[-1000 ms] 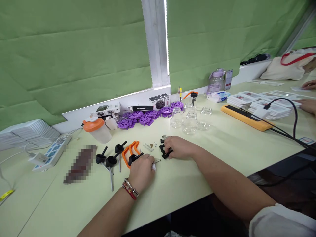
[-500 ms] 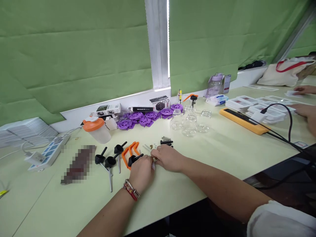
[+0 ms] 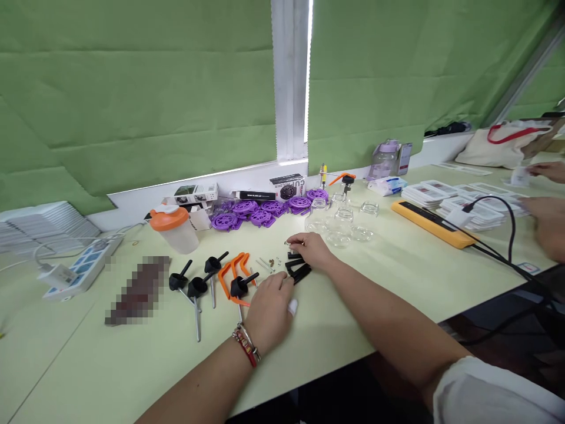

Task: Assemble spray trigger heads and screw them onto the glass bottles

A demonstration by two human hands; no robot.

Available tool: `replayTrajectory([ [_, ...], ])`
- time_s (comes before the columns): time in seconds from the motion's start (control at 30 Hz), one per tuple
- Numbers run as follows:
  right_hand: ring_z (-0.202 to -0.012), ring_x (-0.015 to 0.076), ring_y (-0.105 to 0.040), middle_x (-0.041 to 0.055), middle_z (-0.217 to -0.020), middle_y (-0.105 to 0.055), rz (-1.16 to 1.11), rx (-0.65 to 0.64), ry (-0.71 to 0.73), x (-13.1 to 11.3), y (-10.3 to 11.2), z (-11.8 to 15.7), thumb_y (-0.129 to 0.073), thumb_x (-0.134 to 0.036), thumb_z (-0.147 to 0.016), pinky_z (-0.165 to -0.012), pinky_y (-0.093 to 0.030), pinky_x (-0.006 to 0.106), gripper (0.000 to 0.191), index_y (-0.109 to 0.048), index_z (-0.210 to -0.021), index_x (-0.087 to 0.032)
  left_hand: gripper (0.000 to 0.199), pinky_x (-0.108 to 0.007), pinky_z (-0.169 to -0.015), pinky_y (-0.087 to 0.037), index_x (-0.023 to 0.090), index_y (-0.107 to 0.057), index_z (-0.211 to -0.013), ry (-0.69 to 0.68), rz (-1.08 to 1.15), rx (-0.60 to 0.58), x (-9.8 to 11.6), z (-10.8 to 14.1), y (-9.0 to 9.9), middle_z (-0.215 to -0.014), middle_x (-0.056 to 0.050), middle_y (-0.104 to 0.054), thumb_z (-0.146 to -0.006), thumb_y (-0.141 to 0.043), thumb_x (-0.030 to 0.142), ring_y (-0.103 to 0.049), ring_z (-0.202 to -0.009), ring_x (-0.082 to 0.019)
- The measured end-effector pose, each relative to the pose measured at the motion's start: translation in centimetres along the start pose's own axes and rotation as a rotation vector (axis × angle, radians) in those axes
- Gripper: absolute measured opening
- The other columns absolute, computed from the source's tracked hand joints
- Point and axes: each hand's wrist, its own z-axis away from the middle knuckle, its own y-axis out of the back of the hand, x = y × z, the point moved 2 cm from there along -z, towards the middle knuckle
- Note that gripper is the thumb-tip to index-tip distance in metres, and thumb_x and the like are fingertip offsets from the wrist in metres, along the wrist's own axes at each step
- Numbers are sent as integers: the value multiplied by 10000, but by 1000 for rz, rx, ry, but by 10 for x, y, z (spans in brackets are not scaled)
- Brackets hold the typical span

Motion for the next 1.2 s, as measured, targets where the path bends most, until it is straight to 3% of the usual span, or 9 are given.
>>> replayTrajectory([
  [0.13,-789,155,-625,49,-871,-698,-129,43,-13,16,-7,-5,-582,-247,-765,-756,-487,281,193,-678,-901,-149,290,-421,-1006,-346,162,-564,-1117,-120,-15,-24,7,-2,-7,-1360,-126,-448,-861,-438,216,-457,-1163,-265],
  [0.4,-722,161,-630,35,-771,-692,-309,27,-88,29,-19,-5,-654,-283,-688,-697,-501,291,192,-673,-833,-159,314,-446,-1004,-342,117,-580,-1114,-120,-9,-24,3,-7,-13,-1328,-149,-492,-883,-410,242,-470,-1157,-274],
  [0.67,-741,183,-659,39,-745,-706,-478,33,-144,29,-21,-5,-673,-268,-658,-717,-514,324,163,-670,-790,-172,350,-455,-1012,-340,88,-581,-1139,-121,-33,-33,3,-8,-12,-1334,-158,-490,-871,-408,231,-455,-1180,-296],
  [0.9,-767,178,-663,56,-757,-710,-647,87,-160,20,-13,-2,-722,-313,-625,-732,-511,321,257,-640,-802,-146,363,-461,-1017,-339,82,-573,-1155,-109,-16,-49,3,-7,-12,-1348,-163,-478,-875,-406,242,-444,-1203,-305],
  [1.03,-820,170,-668,70,-827,-716,-420,171,-116,26,-2,-4,-627,-300,-731,-751,-509,300,210,-623,-872,-145,344,-470,-1014,-340,99,-579,-1141,-107,-11,-39,1,-7,-12,-1346,-157,-482,-871,-419,237,-442,-1208,-308],
  [1.2,-689,162,-634,41,-731,-691,-63,239,-149,39,8,-8,-600,-262,-731,-670,-476,288,134,-654,-797,-159,339,-483,-1016,-334,104,-572,-1146,-99,2,-36,0,-7,-14,-1352,-159,-477,-874,-420,236,-438,-1216,-310],
])
